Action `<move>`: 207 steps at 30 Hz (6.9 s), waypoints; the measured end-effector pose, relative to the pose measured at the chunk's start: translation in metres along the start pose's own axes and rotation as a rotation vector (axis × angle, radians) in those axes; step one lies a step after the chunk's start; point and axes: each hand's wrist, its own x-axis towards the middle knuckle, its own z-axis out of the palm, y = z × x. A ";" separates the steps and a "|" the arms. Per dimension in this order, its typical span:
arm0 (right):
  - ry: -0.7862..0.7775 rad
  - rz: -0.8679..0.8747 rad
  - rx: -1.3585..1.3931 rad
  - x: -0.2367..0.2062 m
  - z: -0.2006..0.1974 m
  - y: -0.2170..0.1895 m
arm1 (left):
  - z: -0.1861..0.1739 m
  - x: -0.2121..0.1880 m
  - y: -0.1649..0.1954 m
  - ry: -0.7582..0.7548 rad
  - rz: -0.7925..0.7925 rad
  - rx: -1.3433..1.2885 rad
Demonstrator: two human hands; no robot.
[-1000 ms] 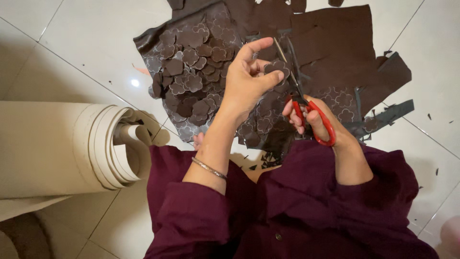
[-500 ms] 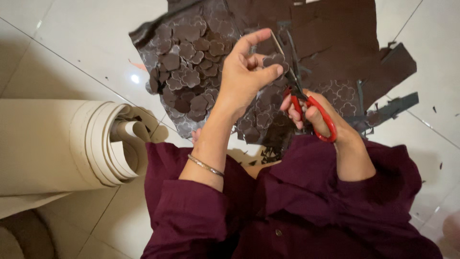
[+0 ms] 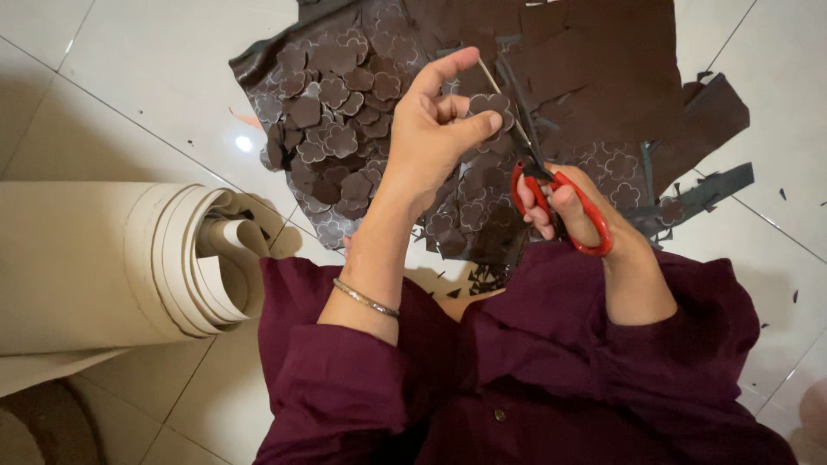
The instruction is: The person sits on a tiled floor and uses red-handled scissors to cut flower-shaped pieces from a dark brown patterned sheet. The cut shapes are placed in a growing pile beside the remaining material.
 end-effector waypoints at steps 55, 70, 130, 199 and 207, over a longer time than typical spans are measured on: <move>0.154 -0.119 0.011 0.014 0.034 0.036 | 0.007 0.009 -0.038 0.138 -0.103 -0.313; 0.128 -0.147 -0.062 0.015 0.034 0.023 | 0.011 0.006 -0.039 0.167 -0.058 -0.233; 0.412 -0.085 0.111 0.016 -0.012 0.060 | -0.012 0.012 -0.101 0.081 0.134 1.794; 0.447 -0.218 0.413 0.017 0.000 0.044 | 0.010 -0.014 -0.029 0.140 -0.246 -0.303; 0.161 0.010 0.220 0.024 0.030 0.054 | -0.013 0.000 -0.024 0.304 -0.061 -0.384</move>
